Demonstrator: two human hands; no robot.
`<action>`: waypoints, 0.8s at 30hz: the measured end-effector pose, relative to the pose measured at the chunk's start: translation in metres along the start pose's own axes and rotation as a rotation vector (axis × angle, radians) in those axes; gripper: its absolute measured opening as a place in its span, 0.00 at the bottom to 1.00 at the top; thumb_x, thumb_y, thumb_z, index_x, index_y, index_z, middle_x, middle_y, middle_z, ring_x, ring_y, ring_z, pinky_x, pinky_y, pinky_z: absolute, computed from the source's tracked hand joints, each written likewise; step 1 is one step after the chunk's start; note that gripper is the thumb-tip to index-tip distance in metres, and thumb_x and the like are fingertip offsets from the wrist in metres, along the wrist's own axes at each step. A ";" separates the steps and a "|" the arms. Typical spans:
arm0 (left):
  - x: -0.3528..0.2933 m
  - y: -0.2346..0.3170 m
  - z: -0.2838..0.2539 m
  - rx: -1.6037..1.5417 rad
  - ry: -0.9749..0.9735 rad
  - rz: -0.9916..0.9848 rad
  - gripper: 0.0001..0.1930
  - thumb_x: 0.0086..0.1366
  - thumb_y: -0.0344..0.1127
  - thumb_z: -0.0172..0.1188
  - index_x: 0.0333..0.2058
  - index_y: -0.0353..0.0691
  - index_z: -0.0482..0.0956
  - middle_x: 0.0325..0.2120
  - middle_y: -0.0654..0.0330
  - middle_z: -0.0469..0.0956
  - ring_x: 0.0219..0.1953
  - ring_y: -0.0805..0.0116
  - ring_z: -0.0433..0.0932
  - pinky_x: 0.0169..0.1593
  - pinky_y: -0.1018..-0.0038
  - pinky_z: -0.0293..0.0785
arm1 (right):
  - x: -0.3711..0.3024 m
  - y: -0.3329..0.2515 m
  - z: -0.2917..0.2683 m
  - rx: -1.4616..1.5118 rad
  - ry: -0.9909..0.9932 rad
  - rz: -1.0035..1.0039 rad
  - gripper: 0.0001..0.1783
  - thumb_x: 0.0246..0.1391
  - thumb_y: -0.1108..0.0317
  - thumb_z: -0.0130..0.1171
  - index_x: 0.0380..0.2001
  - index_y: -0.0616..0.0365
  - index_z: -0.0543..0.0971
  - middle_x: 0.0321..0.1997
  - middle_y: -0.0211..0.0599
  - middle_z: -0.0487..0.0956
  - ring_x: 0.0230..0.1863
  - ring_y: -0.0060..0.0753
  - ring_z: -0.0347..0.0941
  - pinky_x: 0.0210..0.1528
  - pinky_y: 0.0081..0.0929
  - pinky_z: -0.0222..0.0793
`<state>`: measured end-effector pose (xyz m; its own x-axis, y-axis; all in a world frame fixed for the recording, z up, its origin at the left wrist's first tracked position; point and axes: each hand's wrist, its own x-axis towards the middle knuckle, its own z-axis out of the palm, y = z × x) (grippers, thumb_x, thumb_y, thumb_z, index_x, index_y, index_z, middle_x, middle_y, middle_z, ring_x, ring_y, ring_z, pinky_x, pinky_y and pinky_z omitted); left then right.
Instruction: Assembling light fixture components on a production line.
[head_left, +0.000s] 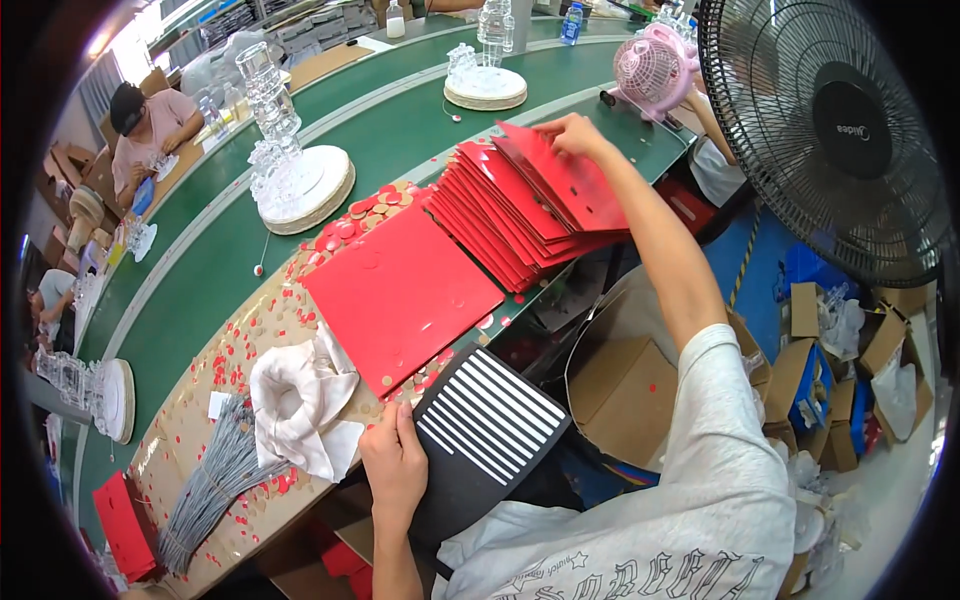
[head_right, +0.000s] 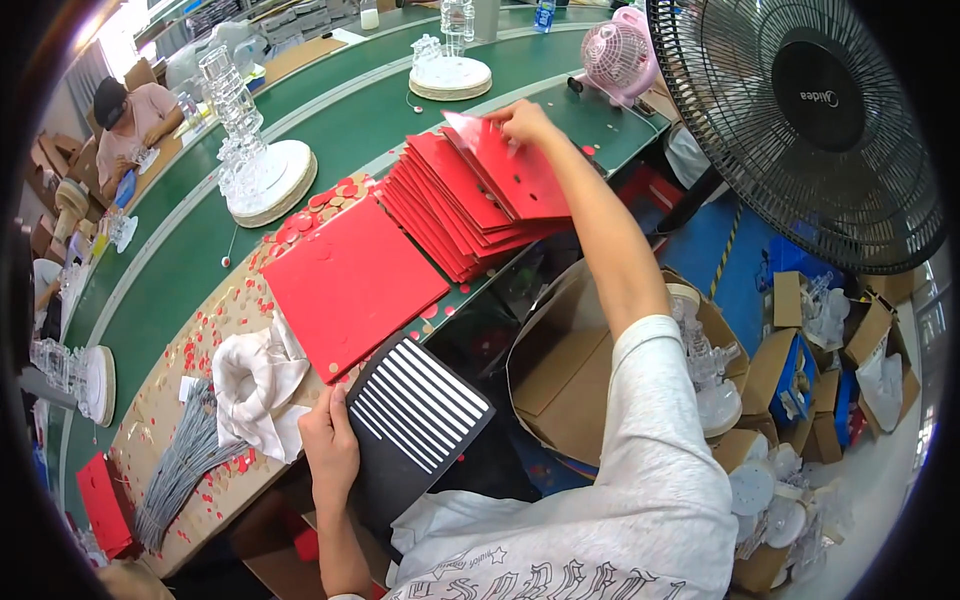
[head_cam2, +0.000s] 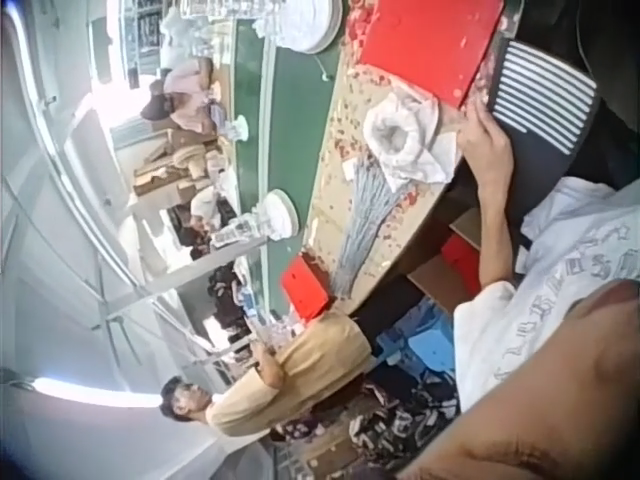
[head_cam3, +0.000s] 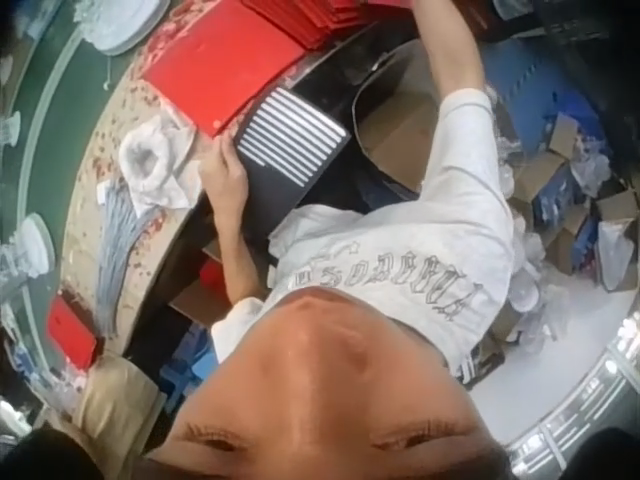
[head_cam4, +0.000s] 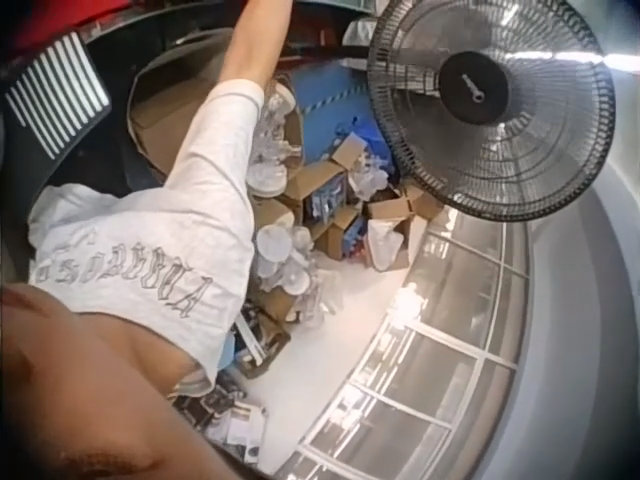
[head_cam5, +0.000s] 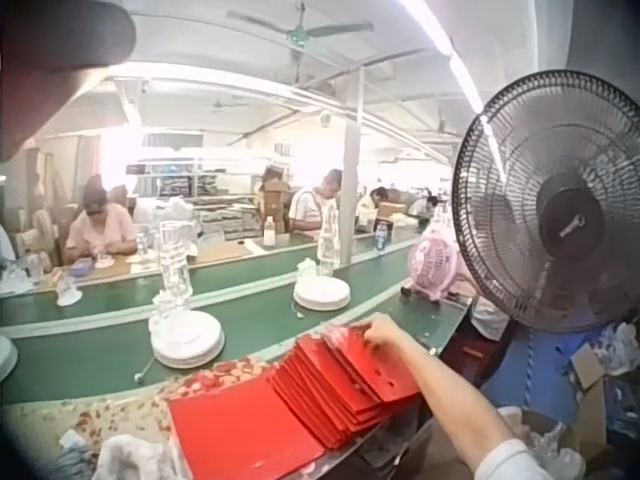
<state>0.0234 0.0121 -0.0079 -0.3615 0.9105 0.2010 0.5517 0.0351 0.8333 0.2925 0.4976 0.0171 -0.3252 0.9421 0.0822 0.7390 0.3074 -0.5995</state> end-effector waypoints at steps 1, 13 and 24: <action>0.001 0.003 0.003 0.033 0.002 0.016 0.13 0.72 0.29 0.49 0.26 0.31 0.71 0.14 0.43 0.66 0.16 0.44 0.67 0.24 0.56 0.56 | 0.000 -0.002 0.003 -0.096 -0.024 0.050 0.34 0.41 0.77 0.58 0.57 0.44 0.81 0.41 0.39 0.86 0.38 0.30 0.83 0.41 0.28 0.80; 0.023 0.002 0.008 0.186 0.094 0.101 0.07 0.69 0.28 0.55 0.31 0.33 0.76 0.19 0.43 0.75 0.23 0.40 0.77 0.26 0.52 0.68 | -0.301 -0.184 0.086 0.135 -0.328 -1.003 0.21 0.43 0.72 0.71 0.46 0.53 0.84 0.46 0.37 0.79 0.47 0.43 0.76 0.50 0.39 0.73; 0.003 -0.001 0.009 0.239 0.126 0.119 0.10 0.69 0.29 0.56 0.26 0.35 0.72 0.13 0.48 0.71 0.17 0.45 0.74 0.23 0.55 0.65 | -0.343 -0.175 0.121 0.222 -0.128 -0.967 0.11 0.42 0.71 0.72 0.33 0.51 0.85 0.34 0.27 0.78 0.38 0.31 0.76 0.52 0.40 0.70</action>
<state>0.0282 0.0184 -0.0128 -0.3662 0.8560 0.3650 0.7520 0.0412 0.6578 0.2035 0.1043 -0.0022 -0.7994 0.2744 0.5345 0.0003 0.8898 -0.4563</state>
